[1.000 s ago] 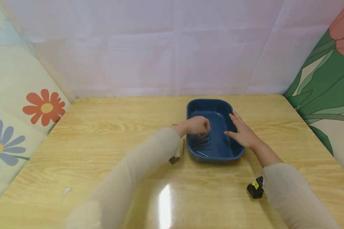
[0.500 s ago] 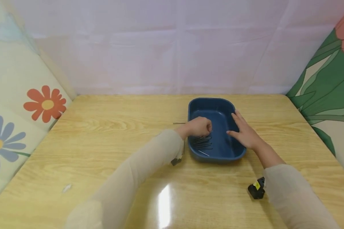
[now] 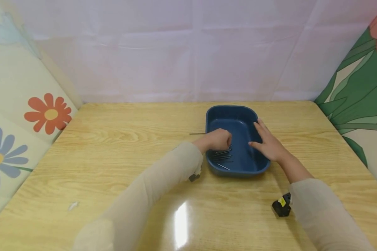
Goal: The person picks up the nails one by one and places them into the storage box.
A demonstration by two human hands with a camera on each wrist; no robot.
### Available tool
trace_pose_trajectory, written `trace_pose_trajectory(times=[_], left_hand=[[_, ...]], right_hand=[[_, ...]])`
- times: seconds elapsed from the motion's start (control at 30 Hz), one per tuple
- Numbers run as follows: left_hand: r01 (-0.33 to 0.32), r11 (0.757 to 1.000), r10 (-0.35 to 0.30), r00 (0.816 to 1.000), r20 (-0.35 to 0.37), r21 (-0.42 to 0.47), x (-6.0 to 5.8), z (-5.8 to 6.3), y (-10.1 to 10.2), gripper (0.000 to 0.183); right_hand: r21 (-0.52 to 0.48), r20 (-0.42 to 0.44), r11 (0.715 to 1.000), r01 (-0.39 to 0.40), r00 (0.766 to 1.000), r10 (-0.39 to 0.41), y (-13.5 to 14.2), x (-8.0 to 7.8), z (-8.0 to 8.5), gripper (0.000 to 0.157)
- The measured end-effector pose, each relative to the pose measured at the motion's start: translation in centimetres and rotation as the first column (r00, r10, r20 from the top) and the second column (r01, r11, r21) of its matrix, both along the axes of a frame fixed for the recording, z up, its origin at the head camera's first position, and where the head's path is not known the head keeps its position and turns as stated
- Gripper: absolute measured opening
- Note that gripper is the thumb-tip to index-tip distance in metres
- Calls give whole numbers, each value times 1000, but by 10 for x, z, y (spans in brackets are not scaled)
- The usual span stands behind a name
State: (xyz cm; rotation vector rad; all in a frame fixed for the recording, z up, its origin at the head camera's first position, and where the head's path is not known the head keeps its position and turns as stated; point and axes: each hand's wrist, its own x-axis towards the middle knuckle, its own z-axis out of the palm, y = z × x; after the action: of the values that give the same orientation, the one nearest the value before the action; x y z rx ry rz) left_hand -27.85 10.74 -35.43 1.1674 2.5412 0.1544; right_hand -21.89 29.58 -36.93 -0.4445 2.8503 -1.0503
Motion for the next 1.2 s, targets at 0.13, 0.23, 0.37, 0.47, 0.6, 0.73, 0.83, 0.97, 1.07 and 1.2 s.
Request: trace_pose_trajectory(times=[0.13, 0.23, 0.37, 0.47, 0.6, 0.73, 0.83, 0.97, 1.07, 1.2], left_hand=[[-19, 1000, 19, 1000, 19, -2, 0, 0, 0, 31], [-32, 999, 31, 999, 33, 6, 1, 1, -1, 34], [-35, 999, 34, 999, 23, 37, 1, 1, -2, 33], [-41, 995, 38, 999, 36, 90, 1, 1, -4, 25], [-56, 983, 42, 996, 83, 174, 0, 0, -6, 6], [-77, 967, 49, 991, 121, 245, 1, 0, -10, 10], [-97, 946, 49, 986, 160, 308, 3, 1, -13, 14], [-121, 909, 41, 978, 203, 398, 3, 1, -16, 16], [-136, 886, 40, 975, 220, 443, 3, 1, -17, 16], [-166, 860, 23, 957, 288, 483, 3, 1, -19, 17]], right_hand=[[0, 7, 1000, 3, 1000, -3, 0, 1, 0, 72], [6, 14, 1000, 4, 1000, -4, 0, 0, 0, 72], [12, 22, 1000, 4, 1000, -4, 0, -1, 0, 72], [18, 21, 1000, 7, 1000, -7, 0, -1, 0, 72], [14, 22, 1000, 10, 1000, -10, 1, -1, -1, 72], [8, 28, 1000, 15, 999, -16, 1, -1, -1, 71], [5, 32, 1000, 18, 999, -18, 0, 0, -1, 72], [8, 28, 1000, 16, 999, -17, 0, 0, 0, 72], [14, 24, 1000, 14, 1000, -14, 0, -1, 0, 72], [16, 22, 1000, 13, 1000, -13, 0, -1, 1, 72]])
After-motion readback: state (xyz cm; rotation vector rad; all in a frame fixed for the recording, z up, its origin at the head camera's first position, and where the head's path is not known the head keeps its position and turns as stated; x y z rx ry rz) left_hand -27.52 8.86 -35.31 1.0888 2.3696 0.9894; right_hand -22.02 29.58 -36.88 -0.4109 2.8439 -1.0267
